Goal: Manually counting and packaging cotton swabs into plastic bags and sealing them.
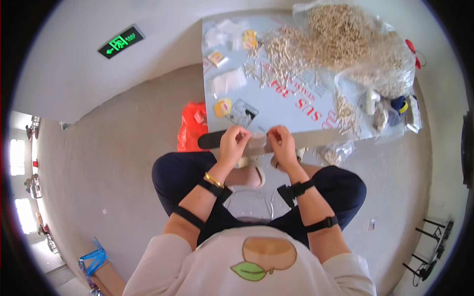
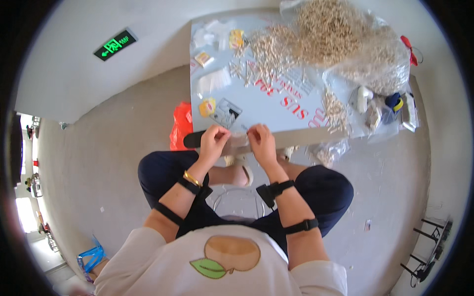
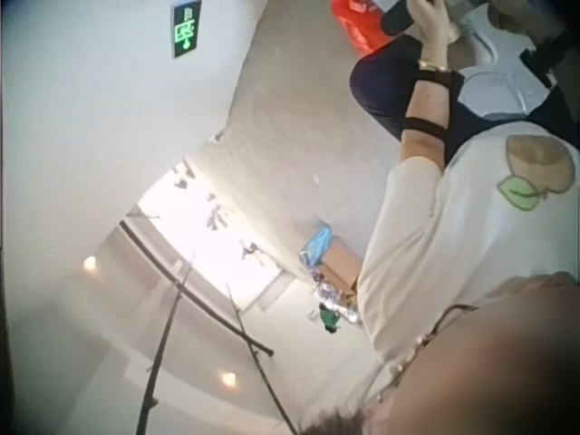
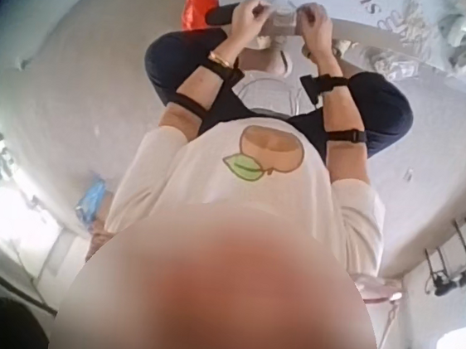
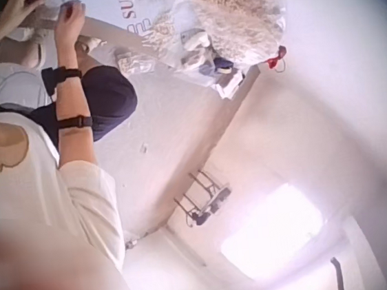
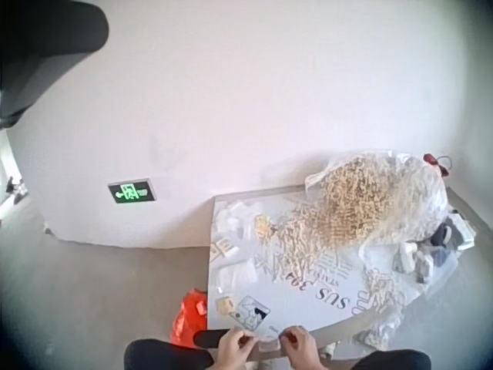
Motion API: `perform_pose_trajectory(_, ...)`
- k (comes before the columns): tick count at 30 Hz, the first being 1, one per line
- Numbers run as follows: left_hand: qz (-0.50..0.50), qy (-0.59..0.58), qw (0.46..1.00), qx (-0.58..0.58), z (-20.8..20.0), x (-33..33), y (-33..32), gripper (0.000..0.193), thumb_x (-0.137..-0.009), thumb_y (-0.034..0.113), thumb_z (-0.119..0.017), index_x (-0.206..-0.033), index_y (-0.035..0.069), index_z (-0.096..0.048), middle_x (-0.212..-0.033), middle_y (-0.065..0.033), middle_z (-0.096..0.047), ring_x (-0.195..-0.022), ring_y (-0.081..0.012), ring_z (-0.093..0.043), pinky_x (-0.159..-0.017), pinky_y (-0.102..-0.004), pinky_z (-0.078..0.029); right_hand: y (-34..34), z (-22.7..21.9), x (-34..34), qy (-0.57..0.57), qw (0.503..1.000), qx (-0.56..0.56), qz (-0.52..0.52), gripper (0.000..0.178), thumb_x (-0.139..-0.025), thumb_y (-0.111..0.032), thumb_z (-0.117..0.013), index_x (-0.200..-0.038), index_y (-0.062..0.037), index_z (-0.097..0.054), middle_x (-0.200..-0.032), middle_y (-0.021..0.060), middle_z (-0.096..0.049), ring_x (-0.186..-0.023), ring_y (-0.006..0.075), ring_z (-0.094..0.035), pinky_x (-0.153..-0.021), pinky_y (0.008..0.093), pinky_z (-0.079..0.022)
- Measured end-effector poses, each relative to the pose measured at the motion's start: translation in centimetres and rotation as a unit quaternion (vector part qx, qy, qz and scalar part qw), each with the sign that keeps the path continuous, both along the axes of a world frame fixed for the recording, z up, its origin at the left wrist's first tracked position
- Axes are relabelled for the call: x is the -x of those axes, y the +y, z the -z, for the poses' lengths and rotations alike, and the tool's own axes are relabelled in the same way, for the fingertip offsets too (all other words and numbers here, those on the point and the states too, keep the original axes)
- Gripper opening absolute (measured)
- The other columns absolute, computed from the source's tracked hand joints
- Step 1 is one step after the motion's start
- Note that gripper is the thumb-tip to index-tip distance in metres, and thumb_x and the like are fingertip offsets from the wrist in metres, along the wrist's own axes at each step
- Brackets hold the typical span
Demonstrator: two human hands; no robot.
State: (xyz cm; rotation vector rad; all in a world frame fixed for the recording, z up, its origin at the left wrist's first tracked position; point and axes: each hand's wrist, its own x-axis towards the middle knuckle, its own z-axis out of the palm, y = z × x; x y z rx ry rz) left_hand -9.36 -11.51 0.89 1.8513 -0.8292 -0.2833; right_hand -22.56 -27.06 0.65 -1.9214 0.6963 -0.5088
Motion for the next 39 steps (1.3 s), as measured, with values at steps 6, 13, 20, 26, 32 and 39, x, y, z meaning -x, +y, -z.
perform_pose_trajectory(6, 0.011, 0.243, 0.968, 0.055, -1.7, -0.7, -1.9, 0.011, -0.099, 0.009, -0.068, -0.096, -0.001, -0.063, -0.09, -0.0061, -0.073, -0.064, -0.0096, -0.069, -0.056, -0.0241, -0.052, -0.9, -0.8, -1.1, -0.034, 0.99, -0.135, 0.016, 0.011, -0.09, -0.006, -0.066, -0.1, -0.0014, -0.067, -0.085, 0.011, -0.07, -0.072, 0.0243, -0.066, -0.072, 0.0358, -0.054)
perform_pose_trajectory(13, 0.06, 0.132, 0.989, -0.032, -8.5, 0.2, 0.1, 0.013, -0.101, 0.013, -0.068, -0.104, 0.0, -0.065, -0.084, -0.0028, -0.07, -0.067, -0.0064, -0.063, -0.06, -0.0218, -0.049, 0.2, -11.4, 0.4, 0.001, 0.972, 0.179, -0.153, 0.019, -0.083, -0.008, -0.078, -0.1, -0.006, -0.069, -0.11, 0.0085, -0.059, -0.107, 0.0269, -0.058, -0.087, 0.0384, -0.051)
perform_pose_trajectory(20, 0.141, 0.011, 0.986, 0.089, -12.9, 1.1, 3.3, 0.034, -0.091, 0.024, -0.08, -0.113, 0.001, -0.068, -0.106, -0.0093, -0.073, -0.086, -0.0152, -0.068, -0.077, -0.0268, -0.053, 0.8, -18.0, 2.7, 0.024, 0.969, 0.063, -0.236, 0.017, -0.087, -0.01, -0.078, -0.1, -0.006, -0.068, -0.096, 0.0028, -0.061, -0.09, 0.0175, -0.059, -0.081, 0.0317, -0.046)
perform_pose_trajectory(26, 0.222, 0.333, 0.916, 0.002, -17.2, 4.3, 6.5, 0.039, -0.095, 0.016, -0.078, -0.124, -0.003, -0.061, -0.1, -0.0066, -0.074, -0.089, -0.0122, -0.071, -0.074, -0.0267, -0.057, 1.4, -21.1, 5.0, 0.018, 0.972, -0.037, -0.232, 0.014, -0.092, -0.012, -0.076, -0.1, -0.0052, -0.067, -0.089, -0.0039, -0.064, -0.082, 0.0086, -0.055, -0.078, 0.0279, -0.044)
perform_pose_trajectory(32, 0.207, 0.296, 0.932, 0.024, -18.9, 6.7, 7.7, 0.026, -0.097, 0.016, -0.076, -0.117, 0.002, -0.066, -0.098, -0.0021, -0.075, -0.074, -0.0068, -0.07, -0.062, -0.0197, -0.05, 3.3, -24.1, 5.8, 0.002, 0.963, 0.094, -0.254, 0.013, -0.088, -0.01, -0.078, -0.096, -0.0046, -0.068, -0.091, -0.0004, -0.059, -0.084, 0.0117, -0.054, -0.077, 0.0277, -0.044)
perform_pose_trajectory(39, 0.21, 0.298, 0.93, 0.056, -18.9, 7.4, 8.5, 0.029, -0.096, 0.019, -0.077, -0.118, 0.003, -0.067, -0.098, -0.0027, -0.075, -0.072, -0.0076, -0.071, -0.06, -0.0196, -0.049, 3.9, -25.6, 6.3, 0.016, 0.958, 0.088, -0.272, 0.008, -0.089, -0.007, -0.076, -0.096, -0.0032, -0.072, -0.092, 0.0027, -0.056, -0.086, 0.0161, -0.055, -0.08, 0.0306, -0.047)
